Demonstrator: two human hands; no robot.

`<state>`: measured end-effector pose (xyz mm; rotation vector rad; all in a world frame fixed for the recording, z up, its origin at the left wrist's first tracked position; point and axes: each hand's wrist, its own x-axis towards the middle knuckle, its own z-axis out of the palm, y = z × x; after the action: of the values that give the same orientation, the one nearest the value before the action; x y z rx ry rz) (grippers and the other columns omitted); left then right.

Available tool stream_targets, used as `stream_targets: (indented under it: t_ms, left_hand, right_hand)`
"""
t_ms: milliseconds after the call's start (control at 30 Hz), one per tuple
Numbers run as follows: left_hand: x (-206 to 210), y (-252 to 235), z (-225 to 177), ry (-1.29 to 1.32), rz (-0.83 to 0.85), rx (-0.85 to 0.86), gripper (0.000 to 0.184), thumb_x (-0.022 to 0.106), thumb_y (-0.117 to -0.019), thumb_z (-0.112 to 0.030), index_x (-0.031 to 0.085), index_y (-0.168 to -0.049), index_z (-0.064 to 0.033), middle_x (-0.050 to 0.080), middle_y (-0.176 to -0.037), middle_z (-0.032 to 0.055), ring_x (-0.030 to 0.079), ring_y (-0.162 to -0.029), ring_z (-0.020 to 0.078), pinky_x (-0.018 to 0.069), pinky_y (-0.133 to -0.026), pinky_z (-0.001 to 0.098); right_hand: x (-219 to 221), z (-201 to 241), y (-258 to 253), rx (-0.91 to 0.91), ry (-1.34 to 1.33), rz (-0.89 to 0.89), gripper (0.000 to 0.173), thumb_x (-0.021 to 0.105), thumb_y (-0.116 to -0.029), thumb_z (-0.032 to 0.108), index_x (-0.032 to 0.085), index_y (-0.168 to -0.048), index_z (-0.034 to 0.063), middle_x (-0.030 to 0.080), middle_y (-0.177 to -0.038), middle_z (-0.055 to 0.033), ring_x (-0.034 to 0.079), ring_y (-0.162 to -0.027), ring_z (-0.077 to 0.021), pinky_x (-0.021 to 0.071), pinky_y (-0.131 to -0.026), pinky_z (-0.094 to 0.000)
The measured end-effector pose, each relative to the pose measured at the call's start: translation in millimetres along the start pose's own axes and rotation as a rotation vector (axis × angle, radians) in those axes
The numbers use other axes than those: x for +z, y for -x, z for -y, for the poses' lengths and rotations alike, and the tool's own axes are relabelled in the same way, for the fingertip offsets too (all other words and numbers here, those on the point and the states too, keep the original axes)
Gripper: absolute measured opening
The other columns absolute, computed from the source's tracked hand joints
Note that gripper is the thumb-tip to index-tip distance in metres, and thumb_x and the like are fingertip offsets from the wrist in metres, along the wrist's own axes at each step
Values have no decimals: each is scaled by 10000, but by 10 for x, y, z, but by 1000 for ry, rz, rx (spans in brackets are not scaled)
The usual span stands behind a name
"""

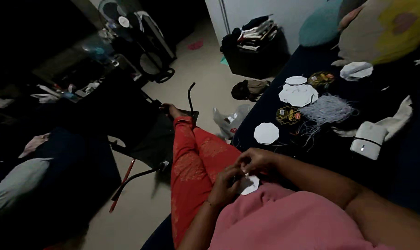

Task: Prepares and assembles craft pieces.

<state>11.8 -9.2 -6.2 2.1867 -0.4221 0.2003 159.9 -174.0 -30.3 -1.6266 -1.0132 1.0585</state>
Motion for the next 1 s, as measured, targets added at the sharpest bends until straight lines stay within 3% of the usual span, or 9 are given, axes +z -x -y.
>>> stream_targets:
  t_ms: [133, 233, 333, 433, 533, 633, 800, 900, 1000]
  left_hand:
    - [29, -47, -32, -78, 26, 81, 94, 652, -911, -18, 713, -952, 40, 690, -950, 141, 669, -880, 171, 570, -835, 301]
    - [55, -95, -136, -223, -15, 158, 81, 674, -918, -28, 732, -954, 17, 707, -964, 145, 698, -916, 208, 587, -873, 331]
    - [79, -95, -144, -218, -56, 166, 71, 673, -920, -25, 721, -946, 20, 686, -1030, 175, 680, -998, 217, 567, -928, 324]
    - [56, -94, -83, -69, -172, 88, 67, 645, -926, -33, 683, -926, 22, 595, -1242, 211, 589, -1201, 201, 501, -1036, 321]
    - [8, -47, -11, 223, -258, -20, 107, 579, -1007, -110, 676, -1025, -68, 616, -1185, 19, 657, -1004, 62, 610, -811, 257]
    - [-24, -3, -10, 402, -238, -80, 122, 548, -1037, -128, 667, -1035, -103, 671, -1014, -54, 615, -720, -3, 548, -607, 190]
    - [-37, 15, 69, 375, -222, -82, 138, 536, -1028, -99, 668, -1049, -65, 673, -1038, -42, 591, -738, -20, 518, -632, 164]
    - [-47, 42, 140, 410, -239, -132, 152, 533, -1031, -111, 682, -1048, -85, 690, -1006, -53, 610, -754, -6, 530, -649, 180]
    - [-34, 58, 176, 458, -299, -224, 147, 541, -1021, -93, 688, -1028, -97, 706, -957, -54, 628, -745, 13, 545, -661, 201]
  right_hand:
    - [-24, 1, 53, 13, 228, -15, 470, 778, -907, 170, 635, -1286, -68, 643, -1190, -267, 632, -1080, -364, 495, -977, -538]
    - [-16, 59, 94, 1, 122, 14, 314, 704, -956, 90, 635, -1218, -67, 663, -1029, -203, 637, -857, -254, 542, -800, -432]
    - [-12, 26, 149, 28, -122, 12, 374, 690, -935, 38, 540, -1271, -27, 648, -950, -123, 592, -686, -135, 514, -617, -312]
    - [31, 39, 175, 72, -114, -162, 397, 698, -933, 43, 533, -1290, -9, 669, -985, -150, 642, -702, -194, 555, -614, -369]
    - [-22, -63, 136, 66, -41, -322, 402, 682, -931, 45, 539, -1303, -12, 681, -1065, -180, 675, -796, -250, 570, -682, -429]
    - [-202, -117, 182, 89, -60, -382, 368, 678, -938, 47, 566, -1284, -4, 689, -1056, -166, 674, -766, -223, 573, -652, -401]
    - [-816, -218, 437, 117, -42, -637, 352, 655, -982, 100, 607, -1316, -1, 701, -1064, -168, 662, -770, -201, 567, -670, -376]
    - [-1349, -470, 579, 146, -75, -914, 352, 678, -982, 111, 609, -1318, 28, 707, -1072, -182, 679, -764, -244, 582, -682, -438]
    - [-1769, -709, 718, 250, -39, -1199, 491, 679, -981, 142, 525, -1419, -17, 656, -1175, -282, 711, -874, -394, 608, -760, -570]
